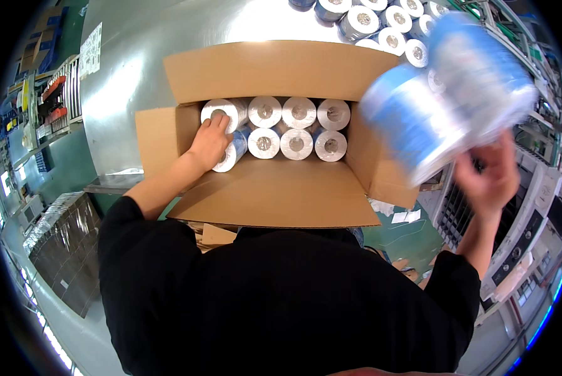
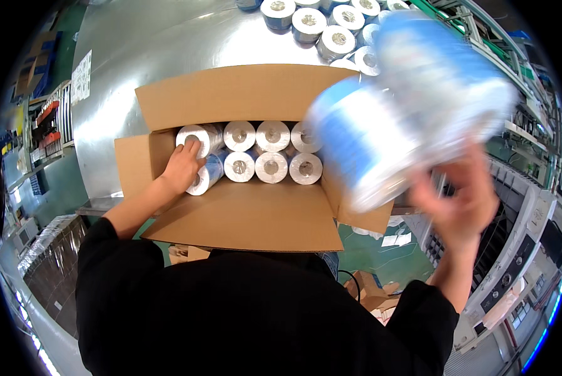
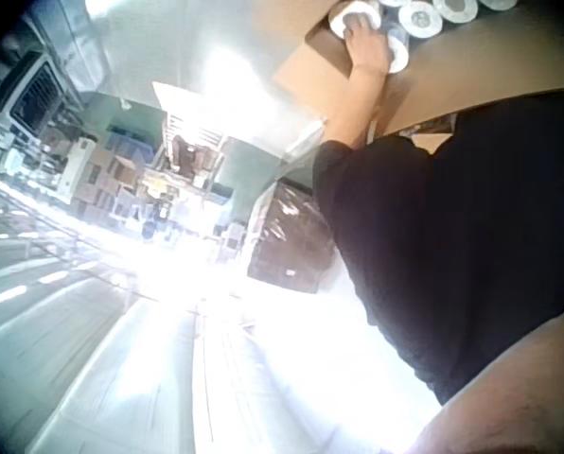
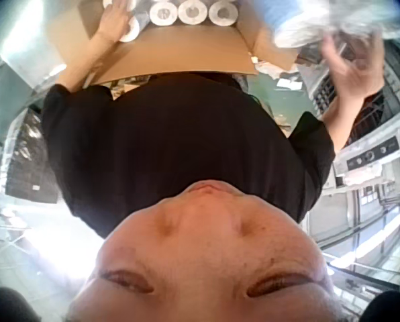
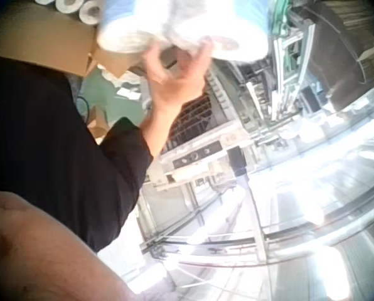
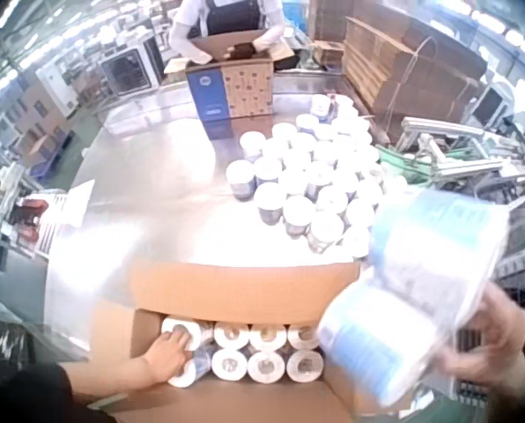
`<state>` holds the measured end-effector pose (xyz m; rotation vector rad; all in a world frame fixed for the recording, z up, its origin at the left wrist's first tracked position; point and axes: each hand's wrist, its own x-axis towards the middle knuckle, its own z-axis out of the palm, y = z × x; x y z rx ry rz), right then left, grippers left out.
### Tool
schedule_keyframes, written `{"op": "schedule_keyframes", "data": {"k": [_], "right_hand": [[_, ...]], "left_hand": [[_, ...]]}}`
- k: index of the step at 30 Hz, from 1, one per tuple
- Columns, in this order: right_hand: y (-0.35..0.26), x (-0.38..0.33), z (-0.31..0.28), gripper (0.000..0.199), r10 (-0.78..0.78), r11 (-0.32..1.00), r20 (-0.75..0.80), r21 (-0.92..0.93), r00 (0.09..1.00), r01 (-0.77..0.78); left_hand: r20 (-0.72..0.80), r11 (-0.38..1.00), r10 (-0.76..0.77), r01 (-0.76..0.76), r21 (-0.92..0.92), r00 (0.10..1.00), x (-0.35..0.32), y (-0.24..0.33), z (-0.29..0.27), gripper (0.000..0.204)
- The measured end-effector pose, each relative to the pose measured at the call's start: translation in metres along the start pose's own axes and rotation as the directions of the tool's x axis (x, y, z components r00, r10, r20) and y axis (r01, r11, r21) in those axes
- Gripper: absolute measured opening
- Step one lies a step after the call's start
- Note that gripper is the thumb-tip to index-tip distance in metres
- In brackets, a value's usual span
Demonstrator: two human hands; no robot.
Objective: The person picks up paper rolls from a metal table and places them into cardboard boxes, repeating the process of opening new boxes and filling them with the rolls.
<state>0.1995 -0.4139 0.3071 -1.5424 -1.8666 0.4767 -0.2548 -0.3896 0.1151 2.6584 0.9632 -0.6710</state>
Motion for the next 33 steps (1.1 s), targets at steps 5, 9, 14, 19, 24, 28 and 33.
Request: {"op": "schedule_keyframes", "data": {"k": [5,9,14,19,24,28,33], "right_hand": [[-0.061,-0.008,0.106,0.054,-0.172,0.975,0.832,0.22,0.528,-0.03],[-0.054,-0.021,0.225,0.057,-0.084,0.988,0.864,0.135,0.496,-0.068],[-0.021,-0.042,0.343,0.069,-0.026,0.984,0.784,0.129,0.62,-0.122],[-0.029,0.012,0.261,0.056,-0.087,0.913,0.802,0.302,0.59,-0.275],[0.086,0.069,0.167,0.026,0.513,0.839,-0.014,0.222,0.859,-0.497],[0.19,0.063,0.185,0.073,0.783,0.616,0.309,-0.264,0.54,-0.742],[0.252,0.029,0.257,0.092,0.688,0.725,0.18,-0.12,0.703,-0.678]], "left_hand": [[0.099,0.998,-0.008,0.013,-0.054,0.995,0.001,-0.001,0.002,0.018],[0.285,0.921,-0.019,0.127,-0.368,0.958,0.001,-0.008,-0.064,0.021],[-0.352,0.868,-0.252,0.05,-0.493,0.902,0.048,-0.01,-0.139,0.036],[-0.013,0.746,-0.297,0.223,-0.628,0.955,0.176,-0.041,-0.079,0.052],[-0.56,0.895,-0.265,-0.017,-0.446,0.785,0.311,-0.051,-0.078,0.06],[-0.338,0.949,-0.278,0.203,-0.241,0.899,0.391,-0.02,-0.1,0.063],[-0.191,0.928,-0.364,0.339,-0.153,0.911,0.42,0.011,-0.098,0.057]]}}
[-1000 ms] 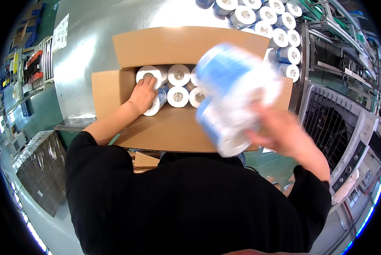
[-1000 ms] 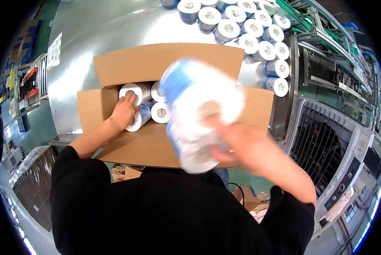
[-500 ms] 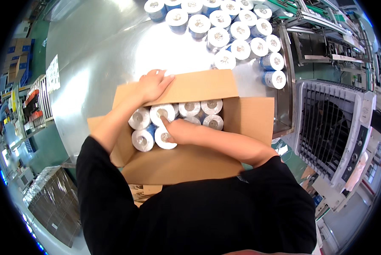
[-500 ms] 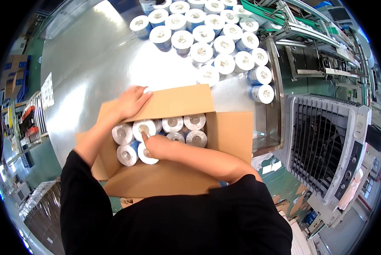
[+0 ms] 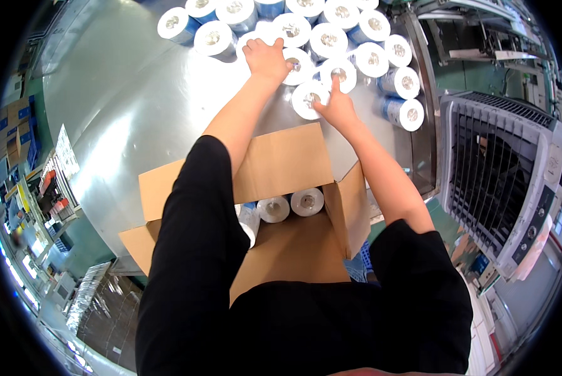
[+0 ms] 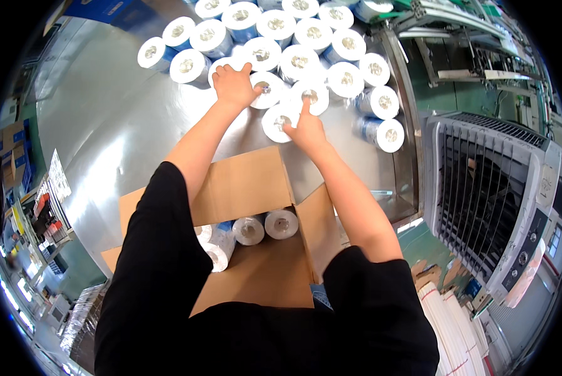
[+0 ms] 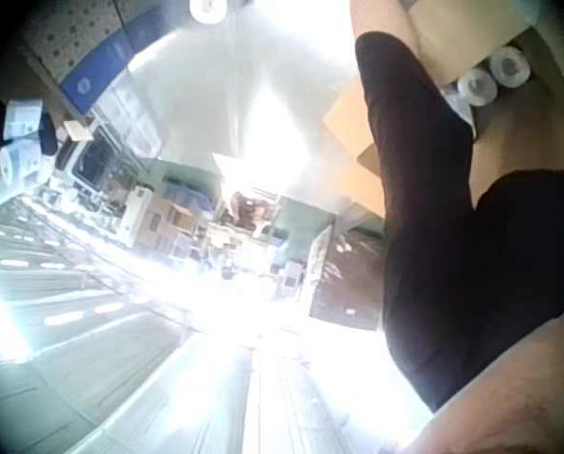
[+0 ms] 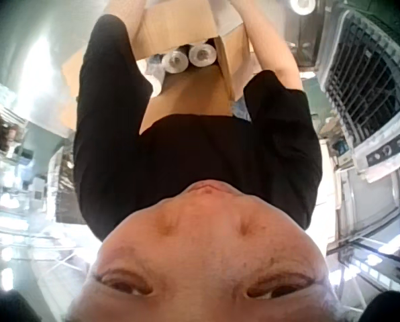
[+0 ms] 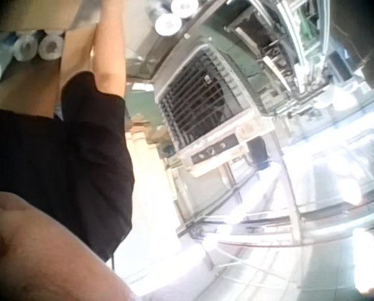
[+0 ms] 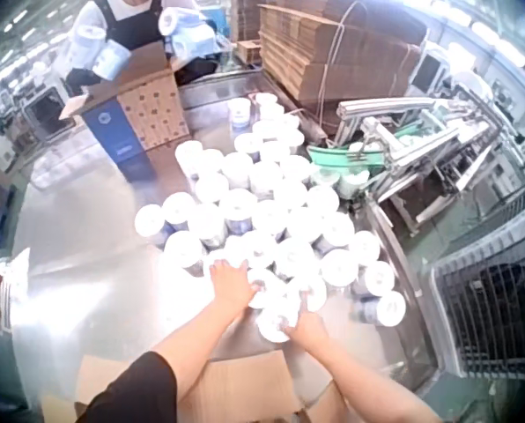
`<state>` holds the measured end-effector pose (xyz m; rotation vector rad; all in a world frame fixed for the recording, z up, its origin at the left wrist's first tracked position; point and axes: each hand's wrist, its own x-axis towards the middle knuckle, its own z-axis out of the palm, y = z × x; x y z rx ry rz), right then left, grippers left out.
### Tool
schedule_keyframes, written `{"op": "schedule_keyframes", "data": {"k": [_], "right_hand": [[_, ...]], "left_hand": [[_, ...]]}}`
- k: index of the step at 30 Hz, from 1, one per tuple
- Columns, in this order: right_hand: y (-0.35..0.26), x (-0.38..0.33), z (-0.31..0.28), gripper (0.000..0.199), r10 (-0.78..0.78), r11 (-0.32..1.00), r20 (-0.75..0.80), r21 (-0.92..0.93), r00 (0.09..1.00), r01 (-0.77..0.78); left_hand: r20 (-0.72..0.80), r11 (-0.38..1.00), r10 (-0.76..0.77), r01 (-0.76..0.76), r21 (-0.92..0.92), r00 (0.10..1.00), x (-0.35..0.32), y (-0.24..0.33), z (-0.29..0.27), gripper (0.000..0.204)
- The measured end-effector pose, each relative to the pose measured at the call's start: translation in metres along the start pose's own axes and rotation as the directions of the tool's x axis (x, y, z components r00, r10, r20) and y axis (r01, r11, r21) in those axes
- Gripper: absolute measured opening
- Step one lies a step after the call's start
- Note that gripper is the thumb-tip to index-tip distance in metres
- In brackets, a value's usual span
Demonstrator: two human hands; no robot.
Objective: The person picks up paper rolls from a metal table and places them into cardboard boxes, repeating the process of opening new boxes and filling them with the rolls.
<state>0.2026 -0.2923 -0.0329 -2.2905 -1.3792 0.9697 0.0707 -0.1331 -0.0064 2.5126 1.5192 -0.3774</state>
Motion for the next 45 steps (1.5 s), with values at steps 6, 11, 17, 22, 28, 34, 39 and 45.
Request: {"op": "schedule_keyframes", "data": {"k": [6,11,17,22,28,34,39,45], "right_hand": [[0.0,0.007,0.005,0.08,0.013,0.989,-0.072,0.149,0.997,-0.002],[0.018,-0.002,-0.031,0.071,-0.026,0.988,-0.042,0.152,0.999,0.033],[0.011,-0.072,-0.157,0.07,0.036,0.939,-0.045,0.344,0.998,-0.018],[-0.05,-0.158,-0.247,0.066,-0.134,0.898,-0.486,0.309,0.864,0.312],[-0.125,-0.236,-0.233,0.074,-0.677,0.735,-0.09,-0.032,0.731,0.677],[-0.165,-0.275,-0.151,0.054,-0.391,0.787,0.658,-0.124,0.644,0.605],[-0.116,-0.24,-0.053,0.058,-0.304,0.754,0.65,-0.282,0.696,0.593],[-0.138,-0.204,-0.08,0.037,-0.483,0.873,0.428,0.163,0.764,0.46]], "left_hand": [[-0.066,1.0,-0.009,0.01,0.018,0.998,-0.003,-0.005,0.008,0.048],[0.087,0.975,0.068,-0.048,-0.216,0.994,0.005,-0.055,-0.023,0.055],[-0.048,0.433,-0.013,-0.038,-0.901,0.999,-0.117,-0.171,-0.168,0.047],[0.24,-0.086,0.273,0.272,-0.958,0.932,-0.269,-0.166,-0.18,0.043],[0.138,0.76,0.396,-0.24,-0.604,0.908,-0.334,-0.043,-0.112,0.034],[0.165,0.863,0.5,-0.505,-0.009,0.85,-0.342,-0.033,-0.008,0.017],[0.376,0.801,0.586,-0.445,-0.399,0.717,-0.327,-0.064,-0.033,0.042],[0.312,0.546,0.18,0.169,-0.821,0.933,-0.203,-0.102,-0.149,0.028]]}}
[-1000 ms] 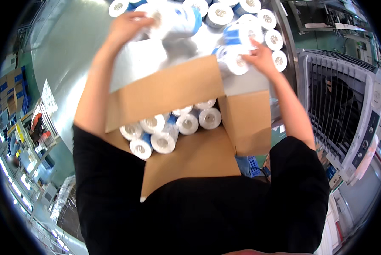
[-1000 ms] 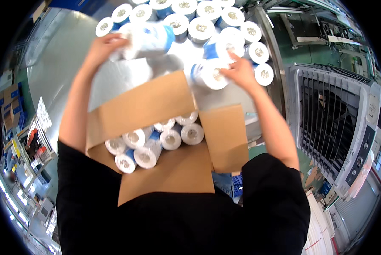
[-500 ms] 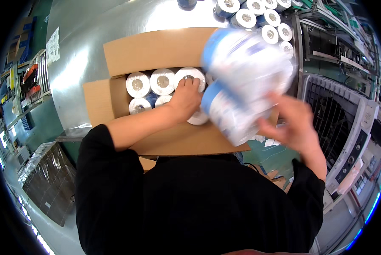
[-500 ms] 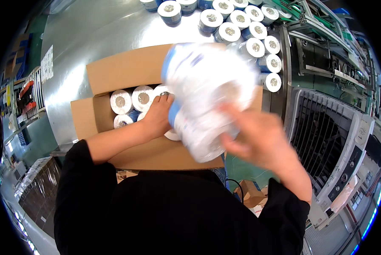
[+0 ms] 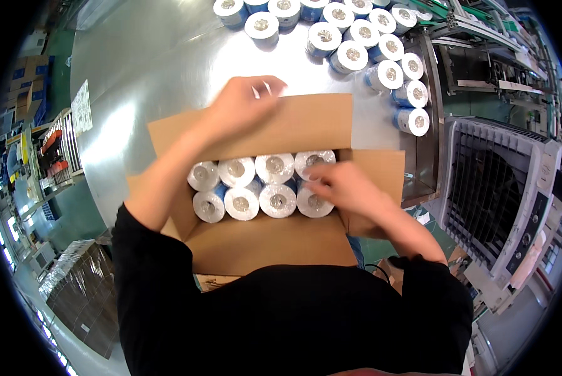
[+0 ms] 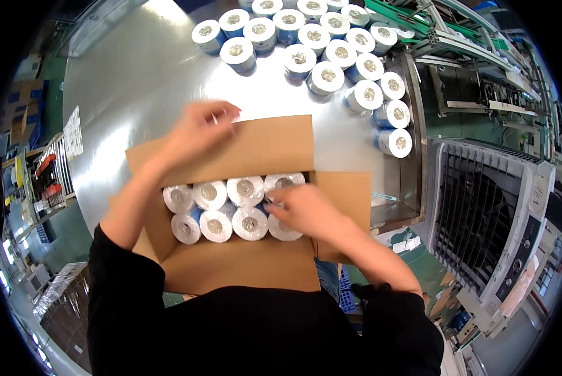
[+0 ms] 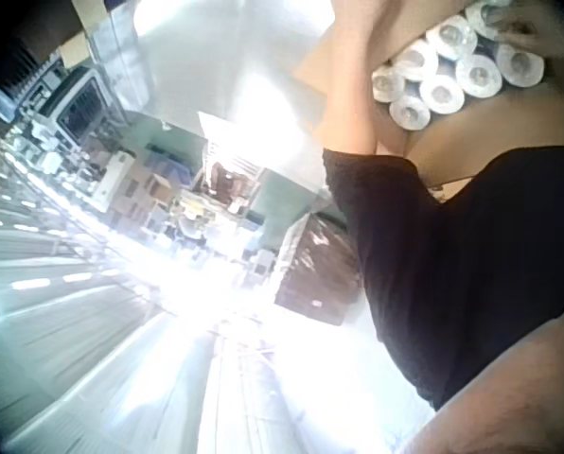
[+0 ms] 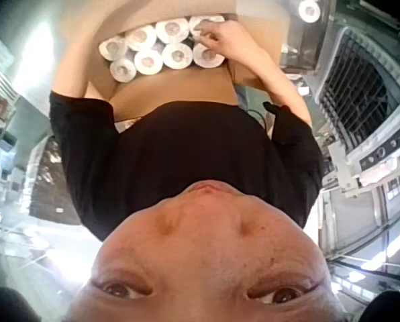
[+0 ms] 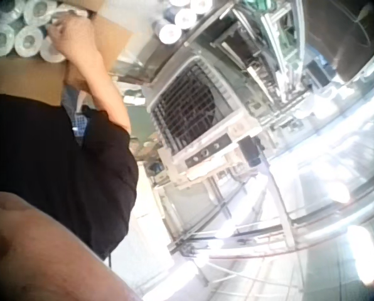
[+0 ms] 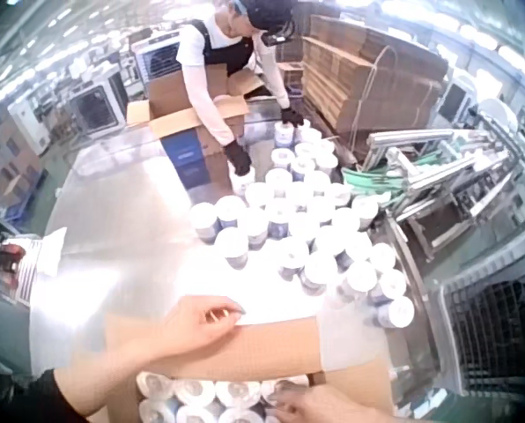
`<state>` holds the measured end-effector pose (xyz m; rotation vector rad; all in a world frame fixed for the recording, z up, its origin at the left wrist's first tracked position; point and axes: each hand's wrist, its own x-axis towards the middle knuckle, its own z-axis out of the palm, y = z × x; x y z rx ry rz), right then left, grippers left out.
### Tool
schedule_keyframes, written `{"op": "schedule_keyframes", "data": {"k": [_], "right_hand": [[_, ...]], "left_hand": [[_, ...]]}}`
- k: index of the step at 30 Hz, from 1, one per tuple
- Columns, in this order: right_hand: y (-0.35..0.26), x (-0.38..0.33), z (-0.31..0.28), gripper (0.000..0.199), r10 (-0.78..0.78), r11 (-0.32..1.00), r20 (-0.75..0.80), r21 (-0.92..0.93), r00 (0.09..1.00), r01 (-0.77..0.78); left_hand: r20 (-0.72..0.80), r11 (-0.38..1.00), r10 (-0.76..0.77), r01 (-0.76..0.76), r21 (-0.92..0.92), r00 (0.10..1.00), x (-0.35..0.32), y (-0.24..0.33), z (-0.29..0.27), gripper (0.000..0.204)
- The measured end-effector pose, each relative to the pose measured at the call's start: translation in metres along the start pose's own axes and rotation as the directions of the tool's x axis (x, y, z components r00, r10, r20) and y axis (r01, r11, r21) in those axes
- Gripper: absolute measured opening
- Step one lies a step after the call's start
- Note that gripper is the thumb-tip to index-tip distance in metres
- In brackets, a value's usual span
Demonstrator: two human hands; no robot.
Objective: The person picks up paper rolls from a metal table and places them into cardboard boxes, repeating the process of opening new boxes and filling them with the rolls.
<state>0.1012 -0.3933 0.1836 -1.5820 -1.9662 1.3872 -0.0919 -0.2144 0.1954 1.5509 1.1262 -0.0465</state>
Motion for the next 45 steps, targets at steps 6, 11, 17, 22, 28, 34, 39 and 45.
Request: {"op": "schedule_keyframes", "data": {"k": [6,11,17,22,28,34,39,45], "right_hand": [[0.098,0.065,-0.096,0.04,0.468,0.882,-0.446,0.289,0.763,-0.372],[0.174,0.13,-0.104,0.071,0.455,0.8,-0.405,-0.205,0.793,-0.564],[0.253,0.19,-0.109,0.078,0.397,0.848,-0.379,-0.197,0.836,-0.492],[0.24,0.175,-0.085,0.076,0.411,0.88,-0.346,-0.089,0.843,-0.466],[0.197,0.083,-0.088,0.069,0.405,0.908,-0.389,0.062,0.827,-0.415],[0.055,-0.014,-0.144,0.063,0.043,0.996,-0.815,-0.013,0.578,-0.093],[-0.043,-0.057,-0.097,0.065,-0.388,0.89,-0.313,-0.371,0.867,0.265],[-0.087,-0.009,0.016,0.06,-0.24,0.968,0.289,-0.007,0.927,0.252]], "left_hand": [[0.025,0.208,0.709,-0.243,0.948,0.705,0.188,-0.08,-0.081,0.024],[0.328,-0.068,0.423,-0.332,0.941,0.845,0.28,-0.073,-0.084,0.053],[0.445,-0.238,0.325,-0.383,0.893,0.835,0.308,-0.057,-0.078,0.042],[0.176,0.226,0.424,-0.292,0.929,0.888,0.272,-0.102,-0.072,0.043],[-0.25,0.806,0.33,-0.134,0.577,0.91,0.121,-0.055,-0.081,0.042],[-0.352,0.808,0.055,-0.248,-0.534,0.935,-0.099,-0.058,-0.12,0.035],[0.001,0.997,0.015,-0.015,-0.073,1.0,-0.196,-0.047,-0.046,0.036],[0.065,0.576,0.273,-0.217,0.788,0.96,-0.223,-0.067,-0.001,0.037]]}}
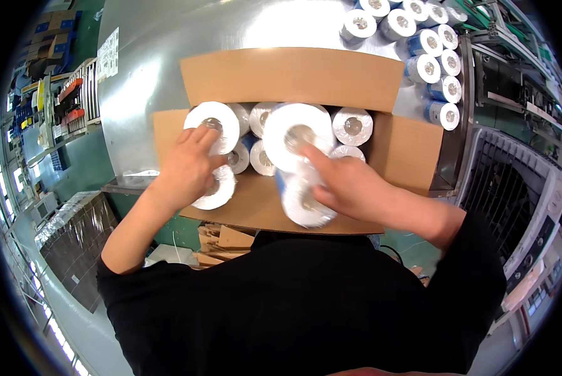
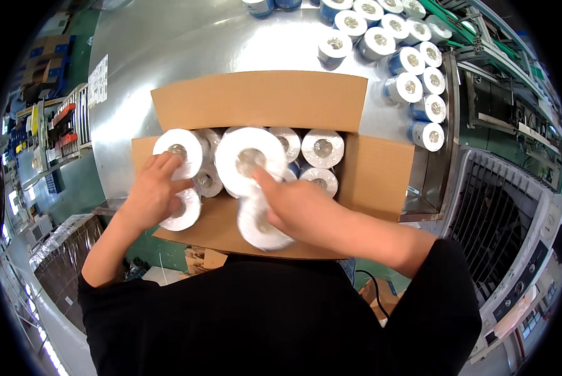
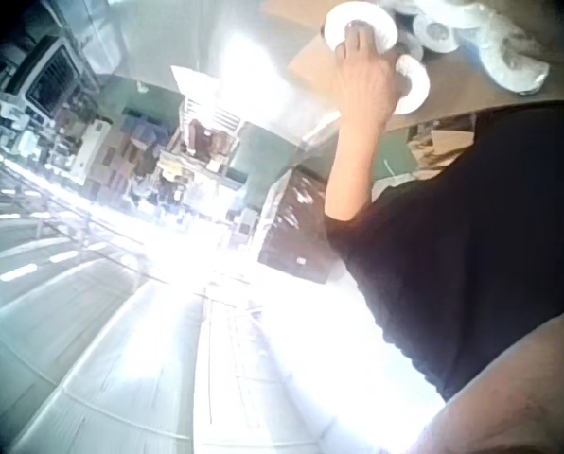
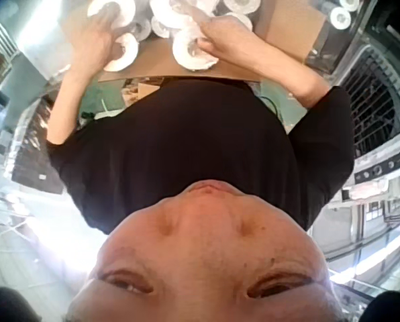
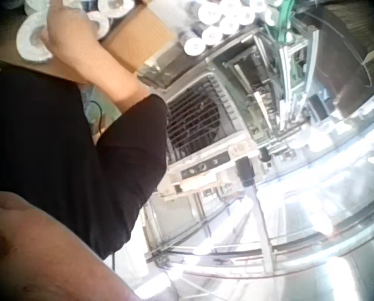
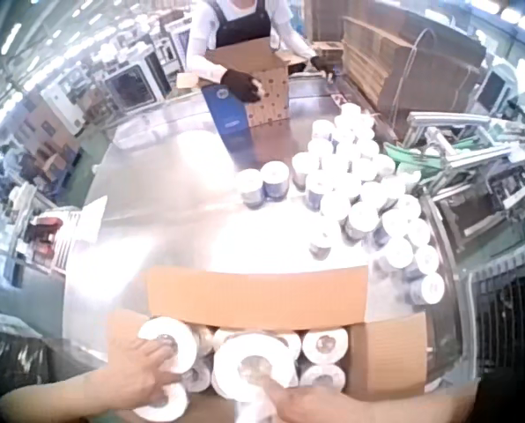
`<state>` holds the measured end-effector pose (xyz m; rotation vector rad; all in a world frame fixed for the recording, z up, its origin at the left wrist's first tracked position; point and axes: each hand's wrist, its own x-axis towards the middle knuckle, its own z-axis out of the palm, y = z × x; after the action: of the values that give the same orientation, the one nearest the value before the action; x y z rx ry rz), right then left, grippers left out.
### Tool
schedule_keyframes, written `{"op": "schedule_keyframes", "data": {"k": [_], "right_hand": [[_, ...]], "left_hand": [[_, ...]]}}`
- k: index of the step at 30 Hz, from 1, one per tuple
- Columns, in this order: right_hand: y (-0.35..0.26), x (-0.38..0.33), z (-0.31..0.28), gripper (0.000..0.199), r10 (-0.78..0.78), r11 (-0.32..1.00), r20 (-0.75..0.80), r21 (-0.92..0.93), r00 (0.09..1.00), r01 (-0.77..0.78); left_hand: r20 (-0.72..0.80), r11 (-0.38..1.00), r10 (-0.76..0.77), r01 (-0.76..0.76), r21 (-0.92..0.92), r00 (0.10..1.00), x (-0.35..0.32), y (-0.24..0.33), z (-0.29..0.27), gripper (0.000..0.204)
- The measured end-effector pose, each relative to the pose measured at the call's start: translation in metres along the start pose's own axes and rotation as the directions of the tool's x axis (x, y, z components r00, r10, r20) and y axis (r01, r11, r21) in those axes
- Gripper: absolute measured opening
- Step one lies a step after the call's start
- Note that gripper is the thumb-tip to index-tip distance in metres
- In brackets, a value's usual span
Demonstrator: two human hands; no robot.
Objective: The person picks up paper rolls from a metal table and places them into cardboard boxes, repeating the process of opening new boxes and filling them with the rolls.
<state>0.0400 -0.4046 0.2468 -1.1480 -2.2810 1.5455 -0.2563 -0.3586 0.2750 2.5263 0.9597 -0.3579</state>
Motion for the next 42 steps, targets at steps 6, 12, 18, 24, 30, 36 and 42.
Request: {"op": "schedule_keyframes", "data": {"k": [6,12,18,24,30,36,42], "right_hand": [[0.032,0.077,0.074,0.062,0.064,0.997,-0.081,-0.048,0.995,-0.068],[0.041,0.044,0.059,0.062,0.146,0.989,-0.073,0.04,0.987,-0.144],[0.049,0.048,0.064,0.062,0.096,0.995,-0.076,-0.008,0.992,-0.097],[0.026,0.066,0.066,0.063,0.072,0.997,-0.056,0.007,0.996,-0.072],[0.031,0.098,0.094,0.061,0.093,0.994,-0.067,-0.049,0.993,-0.097],[0.056,0.004,-0.022,0.02,0.228,0.903,-0.525,0.43,0.82,0.025],[0.288,-0.114,-0.072,0.047,0.553,0.679,-0.829,0.509,-0.087,-0.529]], "left_hand": [[-0.069,0.99,0.038,-0.047,-0.135,0.997,0.02,-0.017,0.028,0.037],[-0.022,0.985,0.023,-0.027,-0.171,0.999,0.015,-0.017,0.025,0.038],[0.027,0.999,0.047,-0.047,-0.024,0.999,0.012,-0.025,0.048,0.04],[-0.003,0.979,0.056,-0.055,0.195,0.998,-0.006,-0.037,0.055,0.04],[0.175,0.976,0.006,-0.044,0.212,0.985,0.017,-0.027,0.044,0.036],[0.076,0.825,-0.205,0.214,-0.523,0.976,0.138,-0.023,-0.057,0.028],[-0.269,0.95,0.305,-0.273,0.148,0.914,0.352,-0.062,0.03,0.044]]}}
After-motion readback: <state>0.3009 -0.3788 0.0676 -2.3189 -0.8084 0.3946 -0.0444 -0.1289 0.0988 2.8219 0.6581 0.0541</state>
